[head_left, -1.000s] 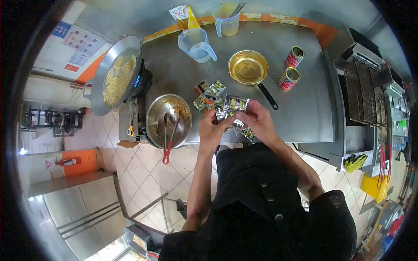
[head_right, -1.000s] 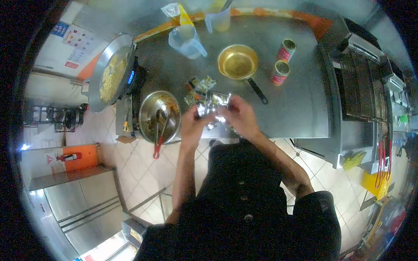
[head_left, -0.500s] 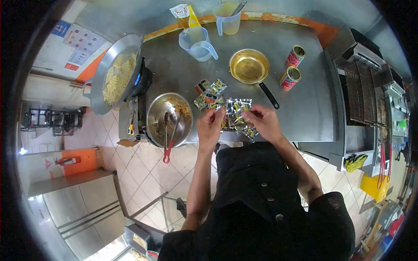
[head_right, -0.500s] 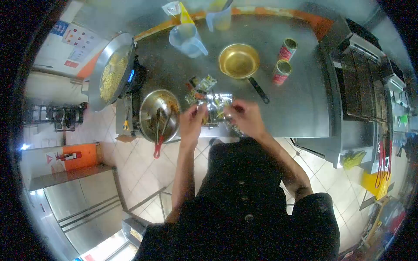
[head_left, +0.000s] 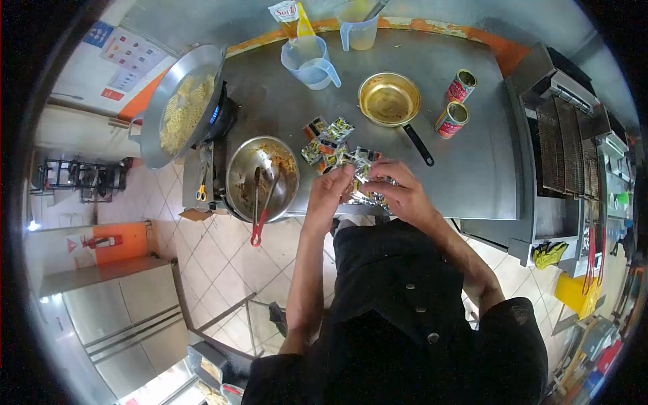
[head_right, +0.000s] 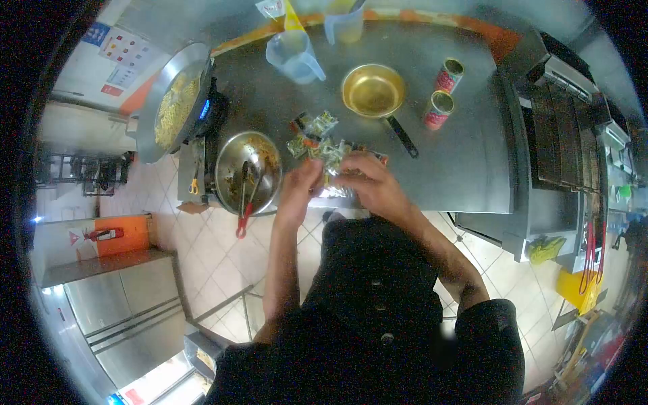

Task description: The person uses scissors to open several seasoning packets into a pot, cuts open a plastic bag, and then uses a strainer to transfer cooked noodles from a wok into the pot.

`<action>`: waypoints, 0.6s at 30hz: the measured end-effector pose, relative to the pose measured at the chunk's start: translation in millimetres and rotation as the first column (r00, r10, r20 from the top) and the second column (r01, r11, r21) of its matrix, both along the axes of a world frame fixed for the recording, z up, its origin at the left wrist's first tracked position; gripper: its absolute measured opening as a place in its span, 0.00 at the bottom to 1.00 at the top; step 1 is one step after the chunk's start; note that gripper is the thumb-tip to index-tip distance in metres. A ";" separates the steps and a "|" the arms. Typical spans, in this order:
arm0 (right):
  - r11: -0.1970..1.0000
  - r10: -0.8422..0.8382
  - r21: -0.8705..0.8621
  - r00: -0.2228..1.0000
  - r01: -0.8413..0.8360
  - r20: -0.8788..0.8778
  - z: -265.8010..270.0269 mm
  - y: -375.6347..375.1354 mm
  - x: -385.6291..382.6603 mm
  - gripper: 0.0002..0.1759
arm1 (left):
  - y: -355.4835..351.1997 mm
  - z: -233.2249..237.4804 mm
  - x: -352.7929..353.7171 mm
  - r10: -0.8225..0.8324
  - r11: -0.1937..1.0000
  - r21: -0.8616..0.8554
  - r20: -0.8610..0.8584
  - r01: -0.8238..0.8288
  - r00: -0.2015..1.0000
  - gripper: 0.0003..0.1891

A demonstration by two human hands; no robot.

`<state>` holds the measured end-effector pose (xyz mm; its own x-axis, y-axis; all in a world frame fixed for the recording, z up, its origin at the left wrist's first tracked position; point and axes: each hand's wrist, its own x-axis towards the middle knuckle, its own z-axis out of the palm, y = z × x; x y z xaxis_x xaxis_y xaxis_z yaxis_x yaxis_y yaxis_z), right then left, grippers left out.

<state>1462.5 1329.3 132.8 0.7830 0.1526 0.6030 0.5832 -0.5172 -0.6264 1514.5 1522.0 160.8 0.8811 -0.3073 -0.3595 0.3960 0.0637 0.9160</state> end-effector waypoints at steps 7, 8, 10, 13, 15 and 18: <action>0.969 -0.010 0.245 0.989 0.046 -0.148 12.9 -9.4 1.3 0.21 | 8.3 -7.9 -3.5 -0.194 0.969 0.187 0.181 0.160 0.964 0.08; 0.908 0.094 0.410 0.916 0.081 -0.389 8.9 -9.2 -1.7 0.21 | 9.3 -9.9 -4.5 -0.183 0.971 0.186 0.183 0.148 0.966 0.08; 0.867 0.297 0.482 0.643 0.128 -0.706 -3.9 -14.7 -3.2 0.24 | 9.6 -13.1 -6.8 -0.289 0.945 0.218 0.200 0.244 0.936 0.09; 0.858 0.376 0.513 0.668 0.011 -0.643 -9.1 -15.3 -9.8 0.30 | -0.5 -7.0 -16.5 -0.141 0.982 0.147 0.189 0.114 0.972 0.12; 0.878 0.323 0.476 0.684 0.041 -0.654 -13.8 -13.7 -11.3 0.25 | 0.0 -6.1 -20.3 -0.125 0.969 0.237 0.215 0.072 0.969 0.15; 0.909 0.208 0.402 0.716 0.109 -0.666 -25.9 -11.7 -11.4 0.14 | -0.5 -26.2 -32.1 -0.024 0.993 0.118 0.218 -0.001 0.976 0.16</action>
